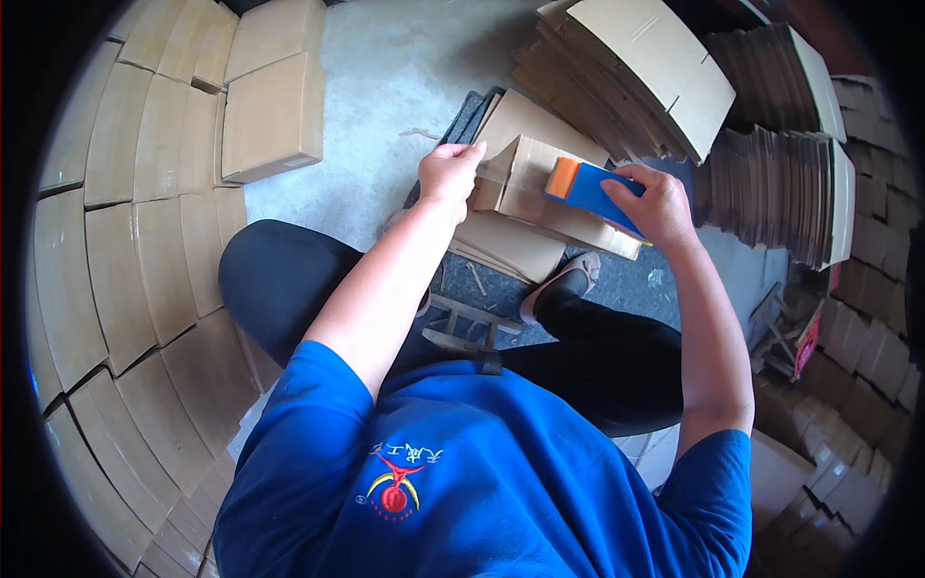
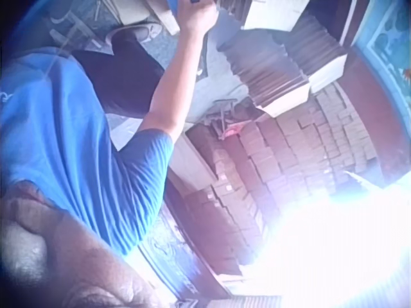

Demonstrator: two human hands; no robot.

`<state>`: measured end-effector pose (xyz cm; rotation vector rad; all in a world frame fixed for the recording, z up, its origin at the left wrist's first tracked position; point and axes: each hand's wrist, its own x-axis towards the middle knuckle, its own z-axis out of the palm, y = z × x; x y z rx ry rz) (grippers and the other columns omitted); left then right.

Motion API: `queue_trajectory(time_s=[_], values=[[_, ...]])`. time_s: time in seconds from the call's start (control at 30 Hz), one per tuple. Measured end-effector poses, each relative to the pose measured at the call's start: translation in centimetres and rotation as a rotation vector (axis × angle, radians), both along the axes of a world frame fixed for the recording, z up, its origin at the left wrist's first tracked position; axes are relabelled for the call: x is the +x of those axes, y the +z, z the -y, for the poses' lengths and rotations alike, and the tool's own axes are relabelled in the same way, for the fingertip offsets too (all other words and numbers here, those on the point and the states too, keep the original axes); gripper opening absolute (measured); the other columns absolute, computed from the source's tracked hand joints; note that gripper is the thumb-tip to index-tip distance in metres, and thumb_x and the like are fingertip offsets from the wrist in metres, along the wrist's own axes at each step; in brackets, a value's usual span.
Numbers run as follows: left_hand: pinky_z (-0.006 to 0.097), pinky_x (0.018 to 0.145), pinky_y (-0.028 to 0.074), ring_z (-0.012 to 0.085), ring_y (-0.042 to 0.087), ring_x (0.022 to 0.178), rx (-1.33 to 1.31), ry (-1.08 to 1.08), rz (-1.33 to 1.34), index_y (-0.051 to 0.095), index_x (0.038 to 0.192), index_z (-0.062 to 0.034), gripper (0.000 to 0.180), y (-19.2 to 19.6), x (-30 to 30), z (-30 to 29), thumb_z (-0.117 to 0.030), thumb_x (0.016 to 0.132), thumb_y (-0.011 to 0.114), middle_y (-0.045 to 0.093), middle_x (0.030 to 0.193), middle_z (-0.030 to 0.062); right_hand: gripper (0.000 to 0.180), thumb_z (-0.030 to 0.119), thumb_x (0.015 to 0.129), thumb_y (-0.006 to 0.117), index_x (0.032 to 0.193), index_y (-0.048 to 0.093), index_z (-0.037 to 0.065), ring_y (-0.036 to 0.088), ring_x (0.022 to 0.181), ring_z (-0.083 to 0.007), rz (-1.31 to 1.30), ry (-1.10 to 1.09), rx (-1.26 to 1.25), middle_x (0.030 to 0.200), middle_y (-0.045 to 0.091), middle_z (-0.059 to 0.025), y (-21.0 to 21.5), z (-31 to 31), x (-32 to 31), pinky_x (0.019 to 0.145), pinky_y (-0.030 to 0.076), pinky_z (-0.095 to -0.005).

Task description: Assemble and secure cardboard boxes using a handheld tape dispenser.

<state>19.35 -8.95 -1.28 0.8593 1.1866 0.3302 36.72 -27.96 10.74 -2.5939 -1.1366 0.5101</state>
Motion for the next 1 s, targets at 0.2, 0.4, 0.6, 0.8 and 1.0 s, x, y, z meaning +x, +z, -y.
queue_trajectory(time_s=[0.2,0.4,0.6,0.8,1.0], values=[[0.021,0.050,0.039,0.0052,0.047,0.056,0.034,0.010,0.011,0.065,0.097,-0.0022,0.024,-2.0,0.1,-0.4,-0.021,0.087,0.076,0.057,0.070,-0.0028,0.034,0.041,0.082,0.071,0.103,0.074,0.014,0.071,0.080,-0.0286,0.008,0.014,-0.053,0.083,0.072,-0.0135,-0.6,-0.8,0.0,0.077,0.056,-0.0376],[0.021,0.051,0.039,0.0048,0.047,0.058,0.013,-0.017,-0.020,0.066,0.098,-0.0037,0.023,-4.0,0.3,0.2,-0.022,0.088,0.075,0.058,0.072,-0.0033,0.033,0.040,0.082,0.072,0.102,0.074,0.014,0.071,0.080,-0.0283,0.052,0.086,-0.063,0.084,0.072,-0.0133,-1.4,-1.0,0.3,0.078,0.056,-0.0365],[0.023,0.057,0.043,0.0064,0.050,0.064,-0.015,-0.025,-0.010,0.066,0.098,-0.0024,0.023,-5.3,0.5,0.5,-0.021,0.088,0.075,0.061,0.076,-0.0012,0.033,0.035,0.082,0.075,0.103,0.074,0.010,0.071,0.081,-0.0263,-0.179,0.024,0.071,0.087,0.072,-0.0135,-2.5,0.0,2.0,0.080,0.056,-0.0348],[0.022,0.057,0.043,0.0063,0.050,0.063,-0.022,-0.008,0.007,0.067,0.098,-0.0023,0.023,-5.1,0.7,0.3,-0.021,0.088,0.075,0.061,0.075,-0.0016,0.035,0.035,0.083,0.074,0.104,0.074,0.008,0.071,0.084,-0.0252,-0.098,0.120,-0.070,0.091,0.072,-0.0140,-1.5,-1.3,1.9,0.082,0.056,-0.0346],[0.020,0.050,0.039,0.0042,0.048,0.059,-0.014,0.008,0.020,0.067,0.098,-0.0043,0.022,-5.1,0.4,0.2,-0.023,0.088,0.075,0.059,0.073,-0.0033,0.035,0.036,0.083,0.074,0.105,0.073,0.009,0.071,0.084,-0.0250,-0.092,0.089,-0.076,0.091,0.072,-0.0143,-1.4,-1.2,1.6,0.081,0.056,-0.0348]])
